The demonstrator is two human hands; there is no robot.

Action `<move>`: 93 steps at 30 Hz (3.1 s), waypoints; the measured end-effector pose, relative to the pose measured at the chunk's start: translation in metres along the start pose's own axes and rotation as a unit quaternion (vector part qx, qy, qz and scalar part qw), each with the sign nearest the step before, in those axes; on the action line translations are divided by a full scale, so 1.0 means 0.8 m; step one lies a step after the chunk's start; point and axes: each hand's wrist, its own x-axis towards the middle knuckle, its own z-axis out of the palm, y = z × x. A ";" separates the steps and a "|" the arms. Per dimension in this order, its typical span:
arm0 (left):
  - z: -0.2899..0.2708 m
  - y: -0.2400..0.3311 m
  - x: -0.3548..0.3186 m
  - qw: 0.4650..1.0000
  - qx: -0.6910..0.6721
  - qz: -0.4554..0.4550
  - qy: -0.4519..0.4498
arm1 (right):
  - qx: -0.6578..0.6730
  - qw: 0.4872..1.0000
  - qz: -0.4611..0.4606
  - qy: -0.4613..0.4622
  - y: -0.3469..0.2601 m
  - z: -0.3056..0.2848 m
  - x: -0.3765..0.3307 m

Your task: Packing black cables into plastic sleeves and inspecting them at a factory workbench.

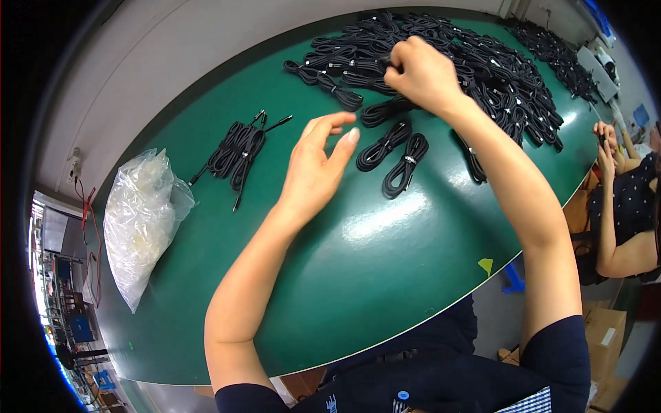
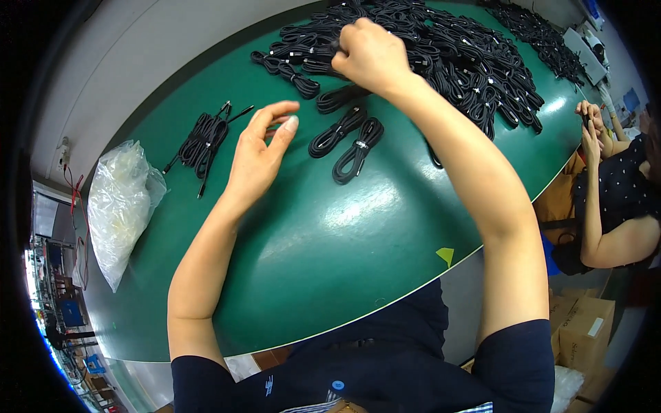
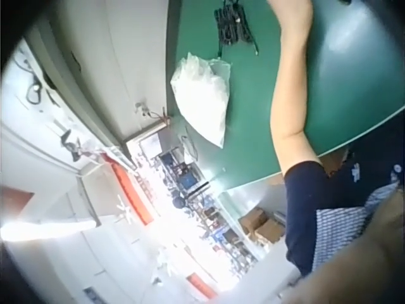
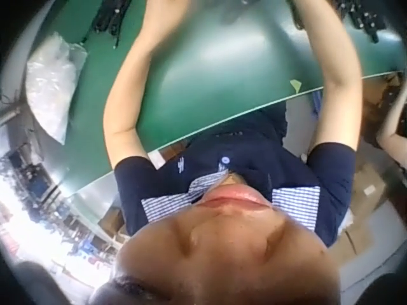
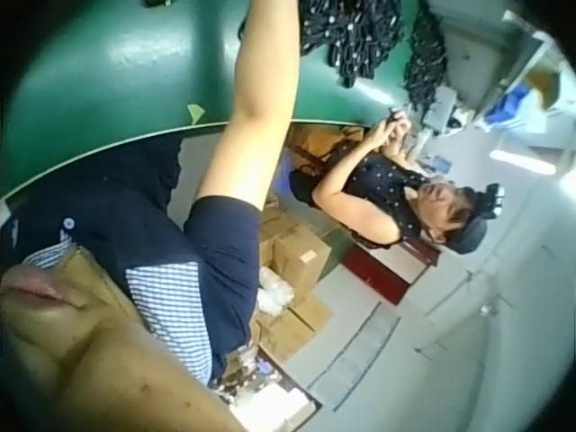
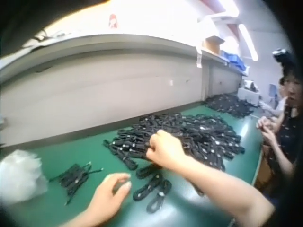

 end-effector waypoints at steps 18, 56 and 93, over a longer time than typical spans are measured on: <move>0.076 0.054 -0.035 0.884 -0.343 -0.262 -0.180 | 0.608 0.714 0.260 -0.230 -0.075 -0.124 -0.153; 0.065 0.070 -0.028 0.772 -0.554 -0.283 -0.131 | 0.630 0.696 0.325 -0.114 -0.077 -0.121 -0.187; 0.072 0.081 -0.049 0.970 -0.196 -0.068 -0.128 | 0.641 0.691 0.327 0.071 -0.097 -0.115 -0.193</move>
